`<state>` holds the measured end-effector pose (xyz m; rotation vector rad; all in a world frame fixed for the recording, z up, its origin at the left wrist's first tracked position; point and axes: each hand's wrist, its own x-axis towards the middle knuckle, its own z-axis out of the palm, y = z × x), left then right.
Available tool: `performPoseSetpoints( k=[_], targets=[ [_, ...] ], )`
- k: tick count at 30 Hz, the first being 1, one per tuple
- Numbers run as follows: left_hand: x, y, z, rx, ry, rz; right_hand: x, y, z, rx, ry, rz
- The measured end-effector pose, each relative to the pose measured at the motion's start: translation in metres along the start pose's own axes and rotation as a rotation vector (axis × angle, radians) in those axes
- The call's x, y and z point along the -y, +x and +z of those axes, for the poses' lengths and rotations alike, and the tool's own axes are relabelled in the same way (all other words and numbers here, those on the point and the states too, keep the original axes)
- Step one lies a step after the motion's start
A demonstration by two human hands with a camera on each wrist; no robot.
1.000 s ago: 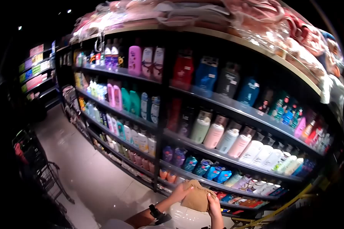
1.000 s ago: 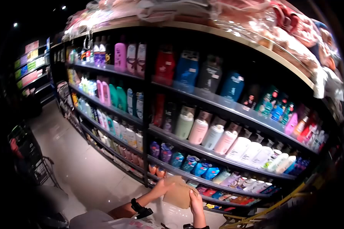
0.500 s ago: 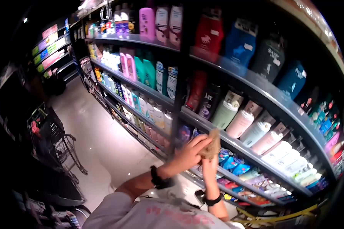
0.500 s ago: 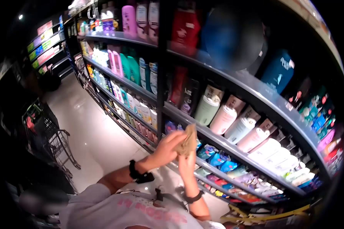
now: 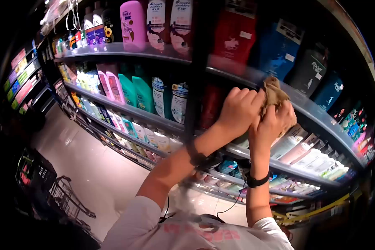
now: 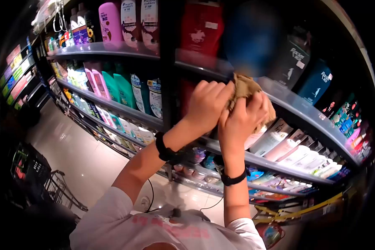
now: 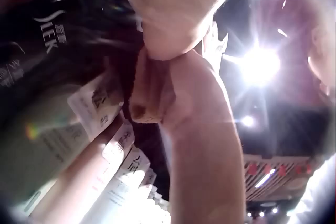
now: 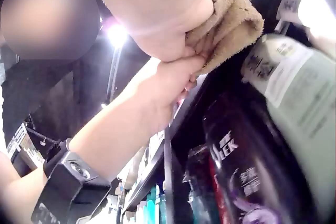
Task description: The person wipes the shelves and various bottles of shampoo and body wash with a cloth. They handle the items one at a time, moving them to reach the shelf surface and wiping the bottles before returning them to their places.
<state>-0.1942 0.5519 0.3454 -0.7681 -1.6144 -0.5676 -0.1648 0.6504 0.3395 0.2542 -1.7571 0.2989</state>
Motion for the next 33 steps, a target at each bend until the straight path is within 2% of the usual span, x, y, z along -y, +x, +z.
performPoseSetpoints(
  k=[4,6,9,11,13,15,17,19,21,23,26,29,33],
  targets=[
    [0.062,-0.014,-0.057,0.008,-0.082,0.019,0.070,0.013,0.027,0.083,0.006,-0.039],
    [0.095,-0.023,-0.091,0.012,0.009,0.047,0.106,0.018,0.051,0.065,0.090,-0.068],
    [0.126,-0.030,-0.128,0.051,0.073,0.055,0.139,0.016,0.072,-0.044,0.045,0.097],
    [0.133,-0.030,-0.135,0.071,-0.066,0.175,0.143,0.004,0.078,-0.126,0.215,0.144],
    [0.127,-0.029,-0.138,-0.007,-0.109,0.194,0.156,-0.007,0.083,-0.025,0.303,0.097],
    [0.131,-0.027,-0.141,-0.061,-0.094,0.164,0.167,-0.004,0.098,-0.087,0.290,0.052],
    [0.149,-0.026,-0.137,-0.080,-0.175,0.118,0.174,0.013,0.097,-0.045,0.075,-0.023],
    [0.155,-0.023,-0.141,-0.058,-0.172,0.102,0.179,0.019,0.095,0.022,0.000,0.013],
    [0.156,-0.020,-0.147,0.050,-0.119,0.067,0.177,0.021,0.095,0.054,-0.019,-0.001],
    [0.159,-0.018,-0.143,-0.002,-0.139,0.062,0.172,0.022,0.093,0.102,-0.025,-0.003],
    [0.163,-0.025,-0.140,0.097,-0.081,0.063,0.175,0.025,0.085,0.147,0.038,0.000],
    [0.172,-0.029,-0.146,0.066,-0.024,0.109,0.187,0.025,0.092,0.151,0.084,0.041],
    [0.196,-0.034,-0.163,0.041,-0.075,0.087,0.216,0.028,0.104,0.166,-0.042,-0.050]
  ],
)
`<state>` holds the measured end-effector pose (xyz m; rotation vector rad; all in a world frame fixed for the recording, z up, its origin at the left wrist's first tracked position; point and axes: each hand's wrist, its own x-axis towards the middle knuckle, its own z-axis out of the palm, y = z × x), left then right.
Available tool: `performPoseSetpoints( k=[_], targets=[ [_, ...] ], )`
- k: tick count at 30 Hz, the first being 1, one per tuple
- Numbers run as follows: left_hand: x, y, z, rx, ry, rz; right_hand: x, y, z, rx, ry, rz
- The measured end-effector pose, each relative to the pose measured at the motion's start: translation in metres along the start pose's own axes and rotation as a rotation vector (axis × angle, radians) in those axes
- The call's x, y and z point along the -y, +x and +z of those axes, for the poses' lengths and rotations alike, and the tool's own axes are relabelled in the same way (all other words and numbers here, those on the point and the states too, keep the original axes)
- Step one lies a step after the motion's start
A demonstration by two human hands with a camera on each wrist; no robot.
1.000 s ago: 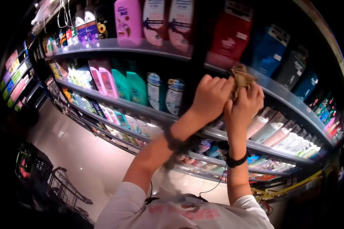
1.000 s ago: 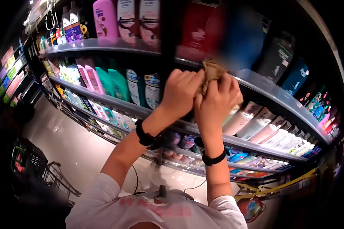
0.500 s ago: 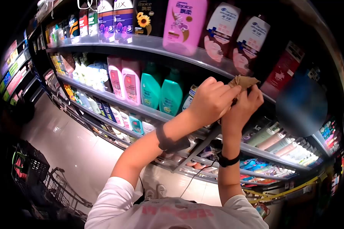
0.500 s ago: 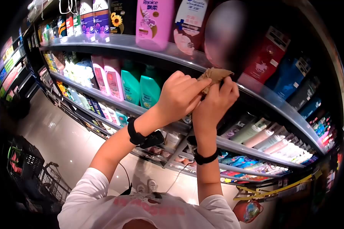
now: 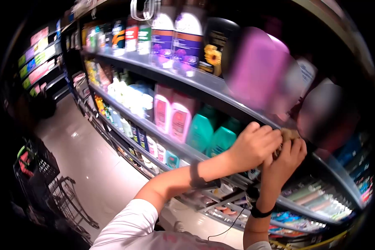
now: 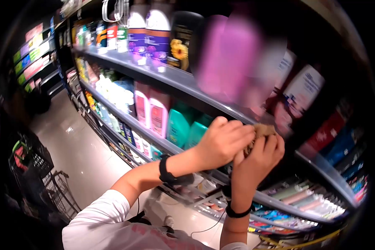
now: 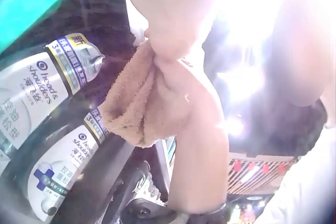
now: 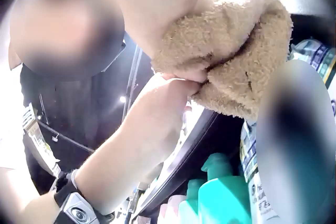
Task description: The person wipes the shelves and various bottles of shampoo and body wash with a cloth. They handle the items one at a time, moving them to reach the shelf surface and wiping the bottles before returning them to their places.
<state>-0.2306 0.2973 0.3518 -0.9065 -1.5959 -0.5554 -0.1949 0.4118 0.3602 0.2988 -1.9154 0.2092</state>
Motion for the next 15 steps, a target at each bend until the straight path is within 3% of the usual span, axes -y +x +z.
performPoseSetpoints(
  k=[7,15],
  targets=[
    [0.067,-0.031,-0.058,-0.095,0.060,-0.057,0.081,0.021,0.039,0.019,-0.040,-0.065],
    [0.182,-0.080,-0.184,0.081,0.264,-0.115,0.232,0.048,0.110,-0.025,-0.027,-0.037]
  ],
)
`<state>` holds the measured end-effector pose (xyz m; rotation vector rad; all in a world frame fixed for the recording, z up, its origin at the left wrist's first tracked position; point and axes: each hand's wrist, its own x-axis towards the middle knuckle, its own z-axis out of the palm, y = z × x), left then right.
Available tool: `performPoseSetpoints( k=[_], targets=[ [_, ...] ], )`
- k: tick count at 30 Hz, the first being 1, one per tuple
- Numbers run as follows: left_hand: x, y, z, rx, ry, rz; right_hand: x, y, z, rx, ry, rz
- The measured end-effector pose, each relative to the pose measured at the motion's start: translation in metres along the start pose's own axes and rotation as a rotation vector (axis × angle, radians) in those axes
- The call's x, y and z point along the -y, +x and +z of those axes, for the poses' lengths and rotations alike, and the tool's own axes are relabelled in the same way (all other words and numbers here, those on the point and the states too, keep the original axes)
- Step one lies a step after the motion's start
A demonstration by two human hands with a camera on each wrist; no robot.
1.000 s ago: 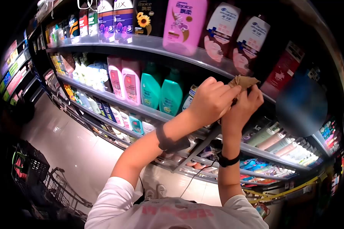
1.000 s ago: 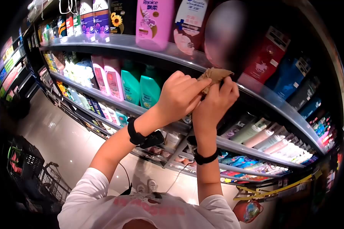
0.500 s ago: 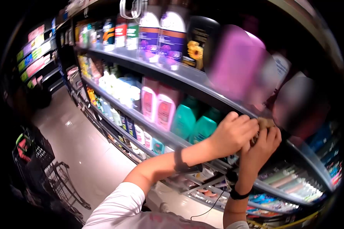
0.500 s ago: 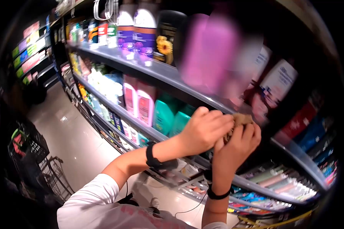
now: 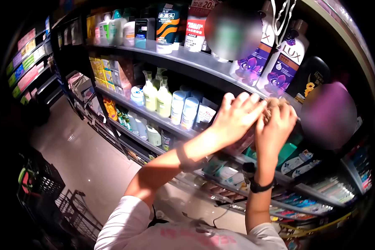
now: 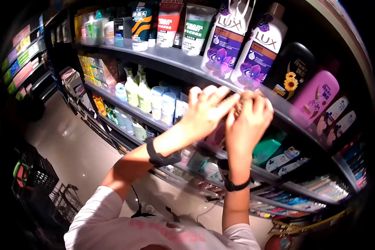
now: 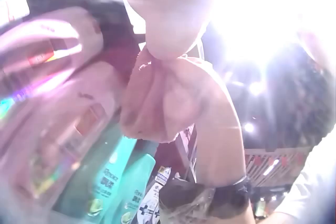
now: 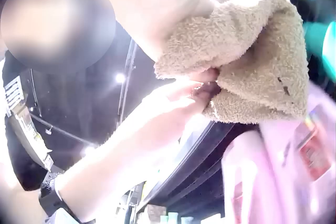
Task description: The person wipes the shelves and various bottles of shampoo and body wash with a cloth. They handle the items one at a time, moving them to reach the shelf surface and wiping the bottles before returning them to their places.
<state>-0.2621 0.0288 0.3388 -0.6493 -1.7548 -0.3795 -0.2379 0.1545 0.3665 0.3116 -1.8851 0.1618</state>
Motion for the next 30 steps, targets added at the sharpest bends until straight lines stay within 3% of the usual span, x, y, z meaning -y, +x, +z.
performPoseSetpoints(
  k=[7,15,19,21,24,30],
  targets=[
    [0.074,-0.021,-0.045,0.133,0.098,-0.023,0.087,0.023,0.050,-0.053,0.077,-0.038],
    [0.160,-0.050,-0.089,0.079,0.199,-0.119,0.189,0.040,0.116,-0.147,0.355,-0.086],
    [0.174,-0.048,-0.086,0.002,0.015,-0.087,0.193,0.041,0.116,-0.135,0.383,-0.044],
    [0.172,-0.043,-0.081,0.015,0.093,0.042,0.186,0.039,0.108,-0.133,0.280,-0.035],
    [0.168,-0.039,-0.068,-0.025,-0.086,0.141,0.174,0.030,0.097,-0.111,0.170,0.029],
    [0.214,-0.045,-0.085,-0.019,-0.182,0.115,0.211,0.038,0.106,-0.056,0.148,0.164]
  ],
)
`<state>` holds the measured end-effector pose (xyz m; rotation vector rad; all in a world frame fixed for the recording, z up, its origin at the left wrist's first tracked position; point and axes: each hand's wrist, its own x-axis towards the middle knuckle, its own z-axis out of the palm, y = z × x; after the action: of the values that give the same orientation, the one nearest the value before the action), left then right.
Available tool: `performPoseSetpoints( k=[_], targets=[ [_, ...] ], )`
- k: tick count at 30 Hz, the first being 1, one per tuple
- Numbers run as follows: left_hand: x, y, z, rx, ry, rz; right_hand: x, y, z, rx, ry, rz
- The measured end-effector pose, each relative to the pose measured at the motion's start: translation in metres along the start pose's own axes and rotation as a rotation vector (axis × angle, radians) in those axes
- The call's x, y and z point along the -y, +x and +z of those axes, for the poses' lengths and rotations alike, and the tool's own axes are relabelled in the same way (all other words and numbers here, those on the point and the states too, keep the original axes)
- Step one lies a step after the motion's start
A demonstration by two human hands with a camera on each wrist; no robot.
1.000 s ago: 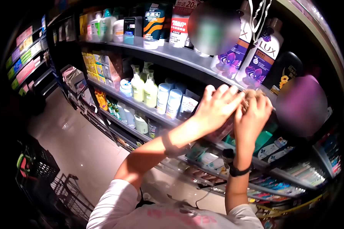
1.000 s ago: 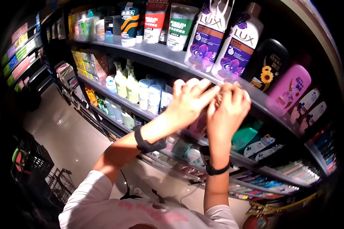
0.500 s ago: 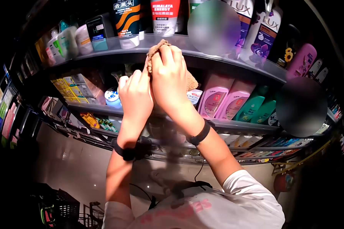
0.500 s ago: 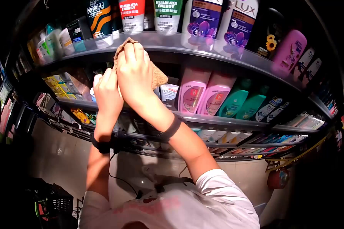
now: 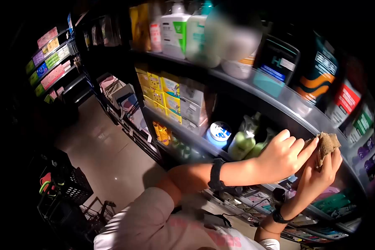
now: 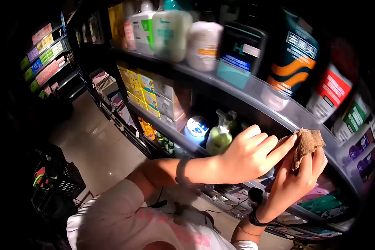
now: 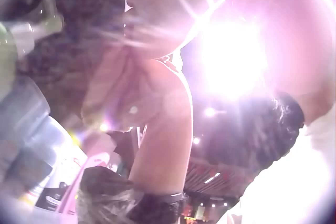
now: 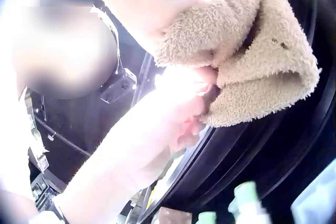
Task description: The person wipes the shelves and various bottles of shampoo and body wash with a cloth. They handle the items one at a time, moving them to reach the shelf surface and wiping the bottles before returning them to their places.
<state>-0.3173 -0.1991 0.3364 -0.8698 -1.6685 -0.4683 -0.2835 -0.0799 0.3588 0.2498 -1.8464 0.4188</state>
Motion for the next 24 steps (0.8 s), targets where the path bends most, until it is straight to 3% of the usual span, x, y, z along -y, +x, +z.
performPoseSetpoints(
  k=[5,16,19,22,24],
  targets=[
    [0.057,-0.025,-0.051,-0.007,0.046,-0.058,0.067,0.002,0.048,0.046,-0.055,-0.076],
    [0.236,-0.093,-0.221,0.082,0.210,-0.260,0.299,0.018,0.189,0.076,0.086,-0.184],
    [0.274,-0.109,-0.257,0.126,0.174,-0.376,0.345,0.019,0.224,0.071,0.200,-0.221],
    [0.303,-0.120,-0.280,0.070,0.172,-0.423,0.379,0.021,0.246,0.204,0.286,-0.219],
    [0.314,-0.127,-0.286,0.059,0.189,-0.479,0.393,0.020,0.262,0.128,0.295,-0.249]
  ],
)
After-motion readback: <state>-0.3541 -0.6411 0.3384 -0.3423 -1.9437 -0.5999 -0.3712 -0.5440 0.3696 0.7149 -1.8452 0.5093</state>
